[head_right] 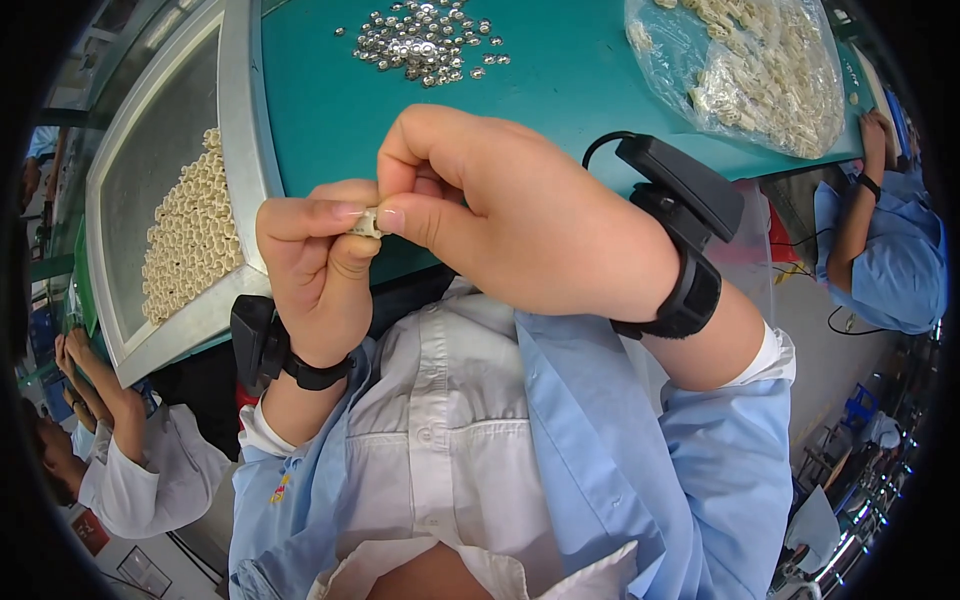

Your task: The person assembles components by hand, picking up a plastic housing and a metal contact, fitting the contact into the housing, and placing the assembled unit onto a tray.

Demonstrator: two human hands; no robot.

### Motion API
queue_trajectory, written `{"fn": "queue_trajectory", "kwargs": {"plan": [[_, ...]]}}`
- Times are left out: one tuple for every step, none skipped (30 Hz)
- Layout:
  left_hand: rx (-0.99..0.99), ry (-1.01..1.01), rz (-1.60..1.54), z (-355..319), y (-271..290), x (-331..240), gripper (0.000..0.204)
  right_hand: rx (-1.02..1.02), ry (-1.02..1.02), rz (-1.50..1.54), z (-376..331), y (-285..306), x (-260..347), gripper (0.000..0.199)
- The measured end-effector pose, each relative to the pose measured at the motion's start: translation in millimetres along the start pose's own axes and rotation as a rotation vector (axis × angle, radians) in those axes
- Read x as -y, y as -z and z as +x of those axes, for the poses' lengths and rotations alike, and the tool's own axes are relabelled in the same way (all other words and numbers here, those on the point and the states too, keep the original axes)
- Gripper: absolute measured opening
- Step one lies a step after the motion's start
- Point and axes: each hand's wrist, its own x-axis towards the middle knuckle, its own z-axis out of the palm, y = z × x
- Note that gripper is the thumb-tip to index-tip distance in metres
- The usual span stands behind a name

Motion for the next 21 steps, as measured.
{"fn": "queue_trajectory", "kwargs": {"plan": [[-0.014,0.000,0.029,-0.7,-0.6,-0.2,0.022,0.003,-0.039,0.108,0.7,-1.1,-2.0,0.011],[-0.028,-0.001,0.059,-1.4,-1.2,-0.5,0.021,0.007,-0.077,0.216,1.3,-2.4,-4.0,0.011],[-0.043,-0.002,0.088,-1.6,-1.7,-0.4,0.021,0.010,-0.115,0.324,1.4,-3.2,-5.5,0.011],[-0.042,-0.003,0.087,-1.2,-2.1,0.1,0.021,0.008,-0.115,0.323,0.1,-4.2,-6.0,0.011],[-0.056,0.002,0.031,-0.4,-2.6,1.0,0.021,-0.071,0.034,0.093,-2.2,-5.8,-5.8,0.011],[-0.074,0.009,-0.020,-0.8,-2.9,1.3,0.021,-0.145,0.182,-0.135,-4.3,-7.9,-5.9,0.011],[-0.091,0.016,-0.072,-1.2,-3.5,1.2,0.020,-0.218,0.331,-0.364,-5.3,-9.0,-6.1,0.011],[-0.093,0.016,-0.070,-1.4,-4.4,0.8,0.020,-0.216,0.332,-0.362,-5.3,-8.9,-6.6,0.011],[-0.104,0.027,-0.105,-1.4,-5.7,0.2,0.021,-0.206,0.337,-0.333,-5.0,-8.4,-7.2,0.011],[-0.115,0.038,-0.140,-1.5,-7.0,-0.3,0.021,-0.196,0.341,-0.304,-4.8,-7.9,-7.8,0.011],[-0.122,0.047,-0.179,-0.8,-6.8,-0.2,0.021,-0.190,0.344,-0.277,-4.2,-7.6,-7.7,0.011],[-0.121,0.047,-0.180,-0.8,-6.4,0.0,0.021,-0.191,0.343,-0.278,-4.1,-8.1,-7.1,0.011],[-0.123,0.051,-0.176,-1.6,-6.2,0.3,0.021,-0.167,0.249,-0.138,-4.5,-9.1,-6.1,0.011],[-0.126,0.055,-0.173,-2.7,-6.0,1.0,0.021,-0.141,0.154,0.002,-4.7,-10.2,-5.2,0.010],[-0.131,0.060,-0.171,-3.6,-5.7,2.1,0.021,-0.115,0.057,0.142,-4.4,-10.8,-5.1,0.010],[-0.129,0.058,-0.167,-3.1,-5.5,0.9,0.021,-0.115,0.062,0.142,-4.8,-10.3,-3.8,0.010],[-0.119,0.054,-0.152,-2.6,-5.0,-0.1,0.021,-0.085,0.013,0.208,-5.4,-9.5,-2.8,0.011],[-0.109,0.050,-0.137,-2.3,-4.5,-1.0,0.021,-0.054,-0.035,0.273,-6.0,-8.8,-2.0,0.011],[-0.099,0.047,-0.122,-2.1,-4.1,-1.9,0.021,-0.022,-0.084,0.339,-6.4,-8.5,-1.6,0.012],[-0.098,0.047,-0.118,-1.9,-3.8,-3.0,0.021,-0.021,-0.081,0.341,-6.6,-8.6,-1.3,0.012],[-0.089,0.033,-0.088,-2.0,-2.5,-1.9,0.021,-0.017,-0.086,0.359,-5.5,-9.6,-2.3,0.012]]}}
